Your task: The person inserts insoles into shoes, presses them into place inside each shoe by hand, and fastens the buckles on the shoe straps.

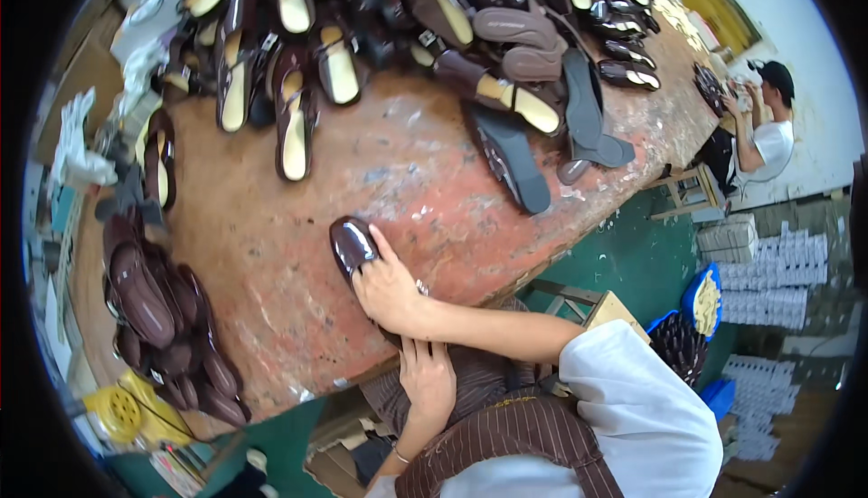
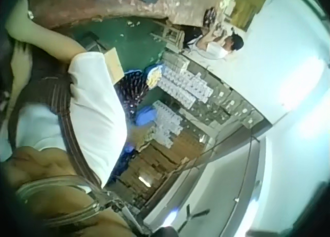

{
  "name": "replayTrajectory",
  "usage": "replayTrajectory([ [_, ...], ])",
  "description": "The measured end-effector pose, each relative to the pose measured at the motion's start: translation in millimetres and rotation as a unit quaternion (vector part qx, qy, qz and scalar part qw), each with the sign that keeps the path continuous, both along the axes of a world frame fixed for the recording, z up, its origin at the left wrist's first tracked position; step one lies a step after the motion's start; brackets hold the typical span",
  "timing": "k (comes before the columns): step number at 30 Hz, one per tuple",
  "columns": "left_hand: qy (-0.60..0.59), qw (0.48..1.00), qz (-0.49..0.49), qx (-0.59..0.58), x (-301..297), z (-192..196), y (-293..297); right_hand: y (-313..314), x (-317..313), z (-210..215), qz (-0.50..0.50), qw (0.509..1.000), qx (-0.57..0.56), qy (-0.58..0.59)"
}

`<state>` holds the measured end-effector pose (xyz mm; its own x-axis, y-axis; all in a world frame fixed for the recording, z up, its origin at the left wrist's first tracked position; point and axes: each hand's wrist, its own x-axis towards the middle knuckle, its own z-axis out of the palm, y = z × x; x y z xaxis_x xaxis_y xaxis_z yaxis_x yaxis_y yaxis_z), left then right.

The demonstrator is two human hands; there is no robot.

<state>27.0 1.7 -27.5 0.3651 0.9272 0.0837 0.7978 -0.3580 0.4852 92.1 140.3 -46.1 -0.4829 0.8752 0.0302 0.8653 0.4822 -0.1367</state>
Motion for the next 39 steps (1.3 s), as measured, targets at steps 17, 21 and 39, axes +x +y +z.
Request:
replayTrajectory([
  [17,0.012,0.941,0.186,0.281,-129.9,72.4,78.4,86.1,288.2,125.3,-0.217,0.903,0.264,0.261],
  [21,0.197,0.876,0.336,0.285,-237.2,105.2,134.0,128.1,355.2,107.7,-0.194,0.955,0.197,0.110],
  [39,-0.095,0.987,-0.119,0.057,179.7,3.0,160.4,90.0,299.2,178.9,-0.143,0.759,0.091,0.628],
])
